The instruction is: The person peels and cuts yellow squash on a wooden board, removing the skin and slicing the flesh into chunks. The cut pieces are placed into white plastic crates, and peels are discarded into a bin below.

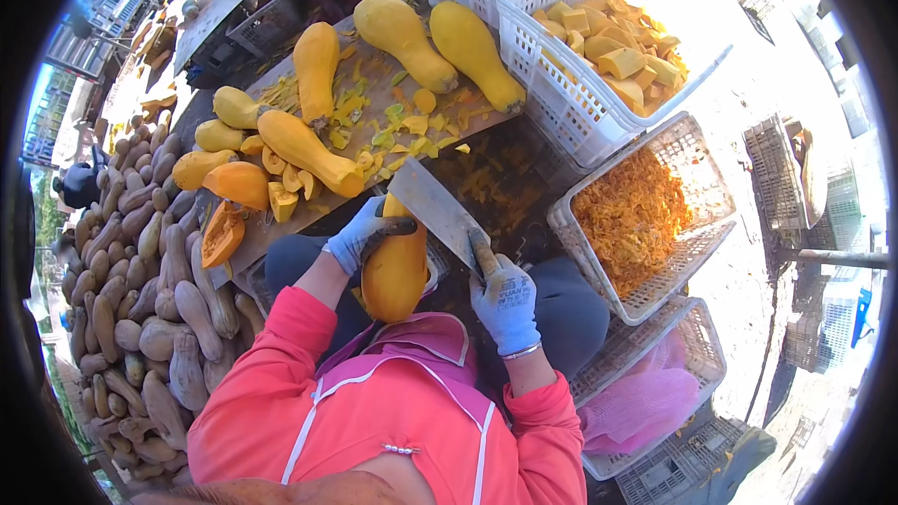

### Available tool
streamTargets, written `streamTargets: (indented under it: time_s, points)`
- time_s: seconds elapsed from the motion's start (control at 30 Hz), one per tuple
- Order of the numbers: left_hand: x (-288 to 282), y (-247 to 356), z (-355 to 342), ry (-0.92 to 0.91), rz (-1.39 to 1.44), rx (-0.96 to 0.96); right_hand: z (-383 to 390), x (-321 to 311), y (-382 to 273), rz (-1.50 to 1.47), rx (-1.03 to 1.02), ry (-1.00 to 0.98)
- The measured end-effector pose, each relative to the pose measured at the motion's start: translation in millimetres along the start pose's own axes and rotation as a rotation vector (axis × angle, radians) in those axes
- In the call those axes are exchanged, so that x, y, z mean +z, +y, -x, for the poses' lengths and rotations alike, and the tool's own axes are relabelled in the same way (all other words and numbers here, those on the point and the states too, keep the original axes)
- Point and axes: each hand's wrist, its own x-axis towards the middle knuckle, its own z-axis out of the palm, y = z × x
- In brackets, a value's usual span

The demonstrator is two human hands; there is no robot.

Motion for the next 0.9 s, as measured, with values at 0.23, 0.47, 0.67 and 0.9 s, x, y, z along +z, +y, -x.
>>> streamTargets:
  time_s: [0.23, 0.47, 0.67, 0.9]
  points:
    - [33.7, 16.7, 3.5, -0.043, 0.477, -0.252, 7.0, -28.3, -5.5, 0.400, -0.261, -0.075]
    - [29.0, 16.0, -8.3, -0.130, 0.400, -0.332, -6.6, -28.0, 10.4, 0.469, -0.318, -0.138]
    - [22.0, 6.3, -19.3, -0.120, -0.301, -0.120, -39.6, -30.7, 21.2, 0.475, -0.309, -0.137]
    - [8.6, 68.8, -29.9, -0.014, -0.182, -0.080, -78.6, -19.8, 57.8, 0.136, 0.219, -0.119]
